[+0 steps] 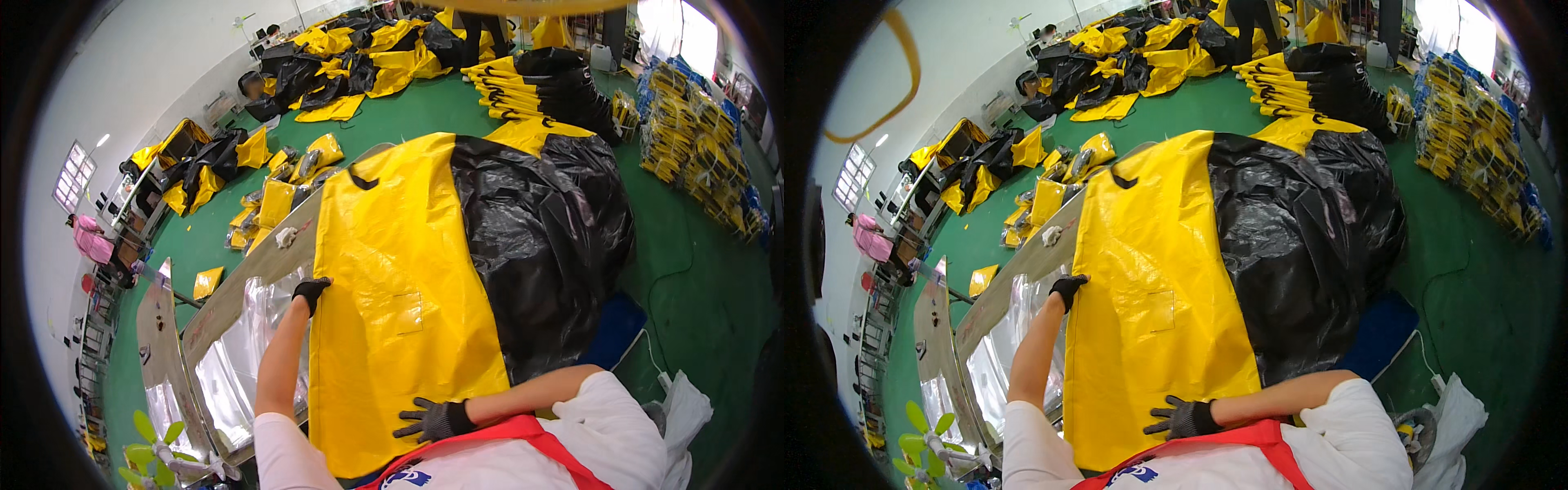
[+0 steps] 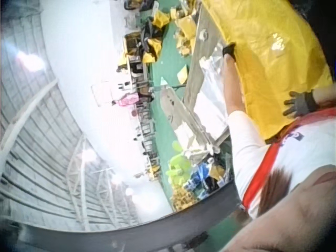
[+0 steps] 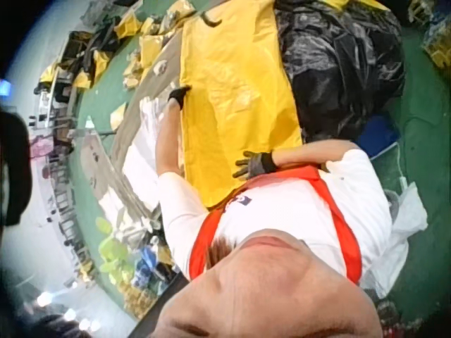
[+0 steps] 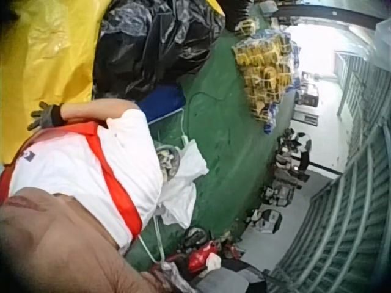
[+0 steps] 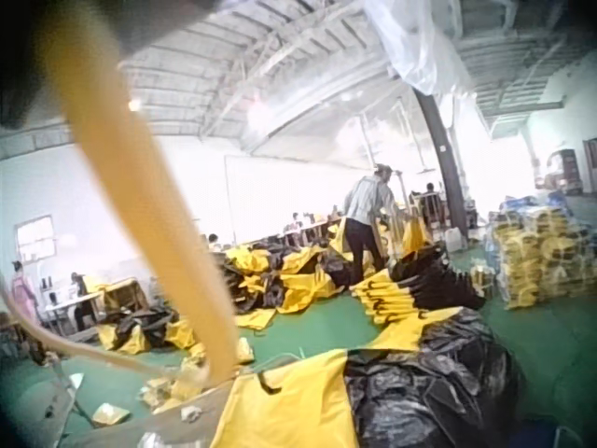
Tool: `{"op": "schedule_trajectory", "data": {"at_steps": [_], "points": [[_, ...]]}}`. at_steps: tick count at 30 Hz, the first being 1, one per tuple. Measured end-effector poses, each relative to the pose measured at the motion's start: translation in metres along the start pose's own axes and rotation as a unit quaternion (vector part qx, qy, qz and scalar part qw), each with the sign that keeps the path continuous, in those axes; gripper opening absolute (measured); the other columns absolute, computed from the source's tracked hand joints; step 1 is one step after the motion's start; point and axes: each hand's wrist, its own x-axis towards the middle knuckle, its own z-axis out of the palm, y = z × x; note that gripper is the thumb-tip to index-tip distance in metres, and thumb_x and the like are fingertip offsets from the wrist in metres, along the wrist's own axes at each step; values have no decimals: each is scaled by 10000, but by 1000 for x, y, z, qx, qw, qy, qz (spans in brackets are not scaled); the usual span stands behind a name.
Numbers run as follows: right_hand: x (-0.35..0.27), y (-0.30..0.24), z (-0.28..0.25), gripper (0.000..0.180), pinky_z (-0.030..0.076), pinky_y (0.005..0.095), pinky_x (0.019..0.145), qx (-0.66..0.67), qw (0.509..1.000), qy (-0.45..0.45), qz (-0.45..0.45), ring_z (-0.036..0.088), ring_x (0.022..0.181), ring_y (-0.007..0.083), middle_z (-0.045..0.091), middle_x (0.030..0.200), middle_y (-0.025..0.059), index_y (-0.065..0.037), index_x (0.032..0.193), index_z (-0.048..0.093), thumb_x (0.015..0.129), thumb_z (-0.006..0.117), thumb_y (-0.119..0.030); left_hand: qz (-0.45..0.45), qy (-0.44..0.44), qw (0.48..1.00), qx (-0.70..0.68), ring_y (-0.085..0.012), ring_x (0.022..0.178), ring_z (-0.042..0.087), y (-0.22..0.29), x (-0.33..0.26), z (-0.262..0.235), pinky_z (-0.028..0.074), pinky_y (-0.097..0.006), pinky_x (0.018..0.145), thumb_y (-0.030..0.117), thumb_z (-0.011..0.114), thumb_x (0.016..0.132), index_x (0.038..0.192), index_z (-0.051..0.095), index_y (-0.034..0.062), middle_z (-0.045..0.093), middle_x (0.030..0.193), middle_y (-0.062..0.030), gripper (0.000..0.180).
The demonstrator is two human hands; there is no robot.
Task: The person folds yellow and black bags, places them into clear plastic bags, and seals them. The process is repeated multiple times with consistent folding and sealing actions.
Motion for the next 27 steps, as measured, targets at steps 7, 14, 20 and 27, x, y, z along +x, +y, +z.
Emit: {"op": "schedule_trajectory", "data": {"at_steps": [7,14,20,27], "points": [[-50,103,-130,402,345,441,969,-155,910,378,78,426,1160,327,478,1250,135,-84,1120,559,804,554,-333,351,194,904,147,-200,924,584,-26,-60,-100,461,-334,817,167,667,778,1115,568,8,630,1032,-71,386],[-98,203,-118,497,386,388,944,-323,776,367,397,516,1068,329,539,1171,212,-82,1218,525,792,579,-333,219,518,759,327,-333,877,628,-131,-167,-231,489,-383,782,142,536,823,1152,539,20,665,928,-152,351],[-70,163,-258,312,468,409,721,-258,680,613,308,570,740,344,598,805,163,-33,908,605,761,622,-308,275,457,688,492,-404,1187,372,-134,-148,-147,270,-481,988,245,540,818,1342,327,44,419,1272,-230,600],[-67,257,-261,460,449,451,836,-134,746,358,546,575,960,387,611,1015,213,-54,1083,571,833,519,-437,333,192,737,556,-397,1340,183,-55,-71,14,42,-600,1053,532,497,824,1374,361,206,294,1430,-172,654]]}}
